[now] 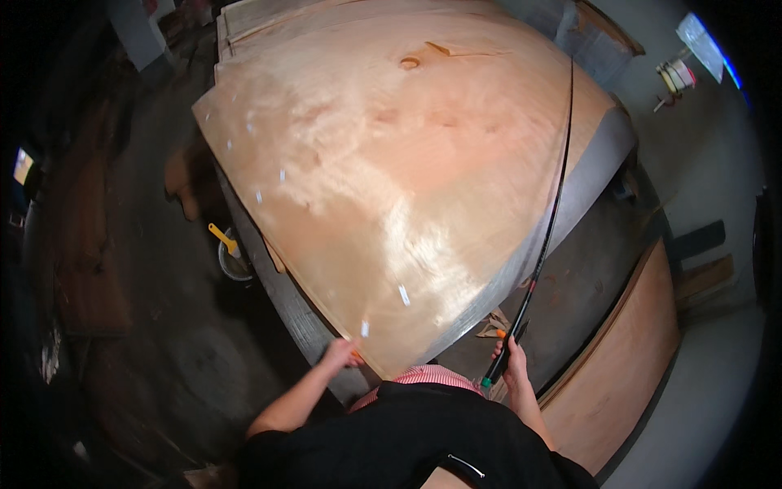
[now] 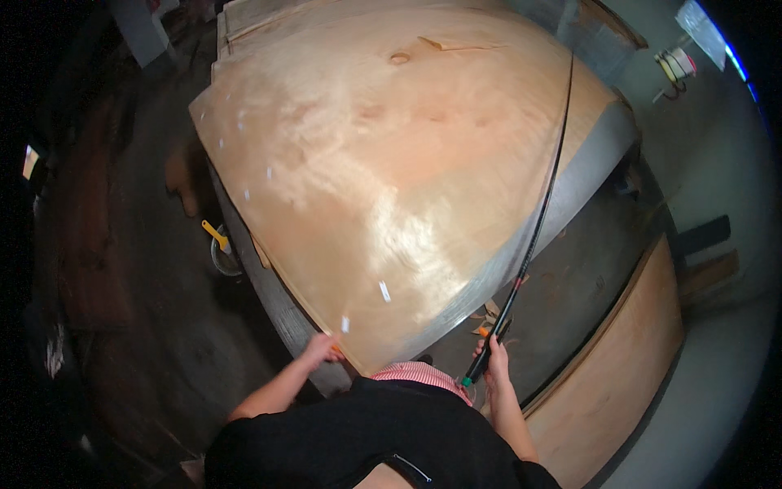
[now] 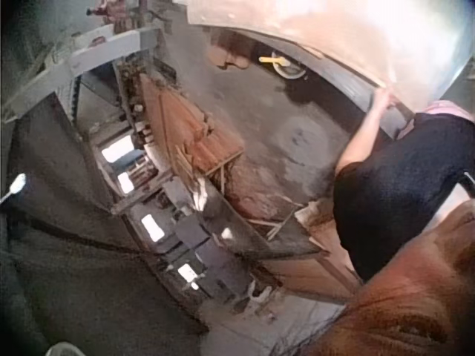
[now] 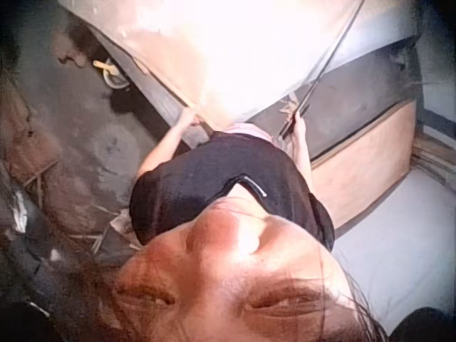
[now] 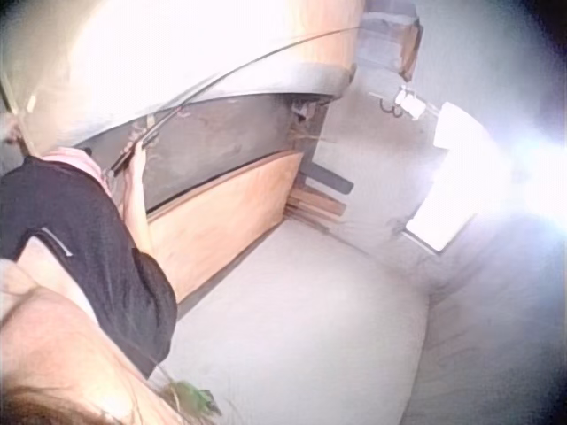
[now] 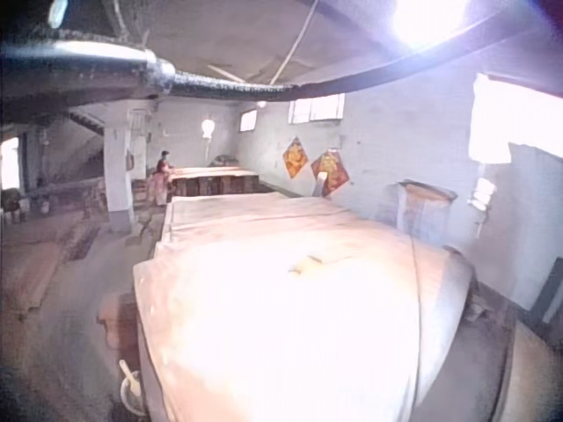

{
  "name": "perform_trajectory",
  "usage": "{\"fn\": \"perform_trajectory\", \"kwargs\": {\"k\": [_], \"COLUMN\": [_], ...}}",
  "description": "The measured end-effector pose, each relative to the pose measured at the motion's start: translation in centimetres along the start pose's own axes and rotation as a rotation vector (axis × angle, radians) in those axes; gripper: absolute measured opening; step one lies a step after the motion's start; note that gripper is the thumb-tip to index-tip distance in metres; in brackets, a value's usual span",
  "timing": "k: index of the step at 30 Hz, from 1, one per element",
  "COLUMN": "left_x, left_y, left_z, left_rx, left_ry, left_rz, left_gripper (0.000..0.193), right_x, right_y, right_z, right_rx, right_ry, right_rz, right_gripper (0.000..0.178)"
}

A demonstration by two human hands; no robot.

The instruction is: The person uses a utility knife to cut thin wood veneer sheets on a large curved workbench. They repeatedly place a veneer sheet on the surface, cut it into smaller pieces, and then stack the cut pieces aside. The person also lifts and repositions larger veneer sheets on the workbench during the process.

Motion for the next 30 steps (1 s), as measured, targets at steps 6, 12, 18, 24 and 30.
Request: {"fn": "perform_trajectory", "kwargs": {"k": [6, 12, 18, 24, 30], "left_x": [6.8, 3.9, 1.4, -3.9, -0.2], "left_y": [-4.9, -10.7, -12.9, -0.9, -2.4], "left_z": [-1.1, -11.6, -14.1, -15.6, -23.8], "left_rx": [-0.929, -0.415, -0.001, -0.465, -1.240], "left_ry": [0.156, -0.451, -0.024, -0.370, -0.492], "left_rz": [0.450, 0.331, 0.423, -0.238, -1.068], "left_gripper": [0.044, 0.043, 0.036, 0.029, 0.041], "right_x": [3.1, 1.5, 2.9, 0.1, -2.1], "right_y": [-3.6, -8.5, -9.1, -0.1, 9.1], "right_z": [2.3, -1.6, -0.9, 2.9, 8.9], "right_rx": [-0.012, 0.282, 0.845, 0.952, 1.067], "right_ry": [-0.022, -0.123, 0.086, 0.349, 0.218], "right_rz": [0.055, 0.423, 0.642, 0.283, 0.124], "right_gripper": [0.030, 0.034, 0.042, 0.054, 0.067]}}
Point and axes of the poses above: each hand's wrist, its own x-axis away from the middle knuckle, its own y-axis out of the back of the hand, z = x × y, the point moved 6 cm from there along -x, towards the middle knuckle, and after that the axes turned 15 degrees about -x, right-handed, at the moved point
